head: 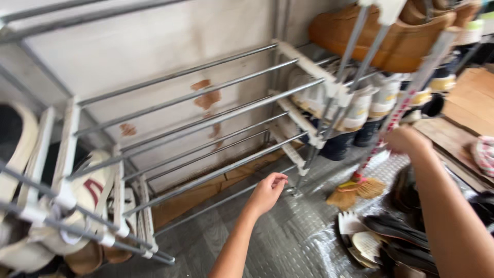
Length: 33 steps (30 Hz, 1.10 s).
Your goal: The person assembles a metal shoe rack by connecting vertical and horizontal bars with plastic connectors. They then sweep the floor with a broom and place a pair of shoes onto the rack.
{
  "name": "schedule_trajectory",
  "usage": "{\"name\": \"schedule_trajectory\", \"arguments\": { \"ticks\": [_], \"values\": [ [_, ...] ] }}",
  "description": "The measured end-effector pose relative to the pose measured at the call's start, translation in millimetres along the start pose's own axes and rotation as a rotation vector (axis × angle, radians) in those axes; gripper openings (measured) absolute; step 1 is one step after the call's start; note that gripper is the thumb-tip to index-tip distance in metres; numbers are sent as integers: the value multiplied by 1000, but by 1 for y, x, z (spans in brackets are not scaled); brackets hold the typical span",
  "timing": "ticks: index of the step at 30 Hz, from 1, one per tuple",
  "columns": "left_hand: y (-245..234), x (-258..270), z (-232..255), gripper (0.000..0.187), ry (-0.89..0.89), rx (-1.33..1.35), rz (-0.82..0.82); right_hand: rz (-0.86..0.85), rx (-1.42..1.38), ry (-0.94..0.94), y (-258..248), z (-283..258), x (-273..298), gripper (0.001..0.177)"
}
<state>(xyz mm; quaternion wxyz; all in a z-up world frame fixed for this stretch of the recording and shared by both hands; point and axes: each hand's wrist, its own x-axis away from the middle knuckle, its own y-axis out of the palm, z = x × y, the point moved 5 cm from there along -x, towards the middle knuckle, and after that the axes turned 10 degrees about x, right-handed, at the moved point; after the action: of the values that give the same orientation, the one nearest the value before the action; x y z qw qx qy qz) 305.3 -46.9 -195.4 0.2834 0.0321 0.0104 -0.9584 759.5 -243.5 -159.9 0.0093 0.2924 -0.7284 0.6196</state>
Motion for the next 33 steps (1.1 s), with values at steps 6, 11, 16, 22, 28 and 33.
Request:
{"name": "schedule_trajectory", "arguments": {
  "ticks": [6,11,16,22,28,33],
  "values": [
    [54,-20,86,27,-168,100,-127,481,-547,-197,-209,-49,98,39],
    [42,2,157,26,-172,129,-56,445,-338,-76,-252,-78,158,21],
    [1,52,223,27,-356,49,86,-148,-461,181,-182,-1,224,16],
    [-36,134,297,27,-516,-49,94,-466,-73,479,-108,64,319,29],
    [-76,174,325,28,-492,36,218,-658,-257,426,-97,43,444,43],
    [-118,207,309,28,-568,38,187,-728,-274,240,-77,12,529,35]
  ]
}}
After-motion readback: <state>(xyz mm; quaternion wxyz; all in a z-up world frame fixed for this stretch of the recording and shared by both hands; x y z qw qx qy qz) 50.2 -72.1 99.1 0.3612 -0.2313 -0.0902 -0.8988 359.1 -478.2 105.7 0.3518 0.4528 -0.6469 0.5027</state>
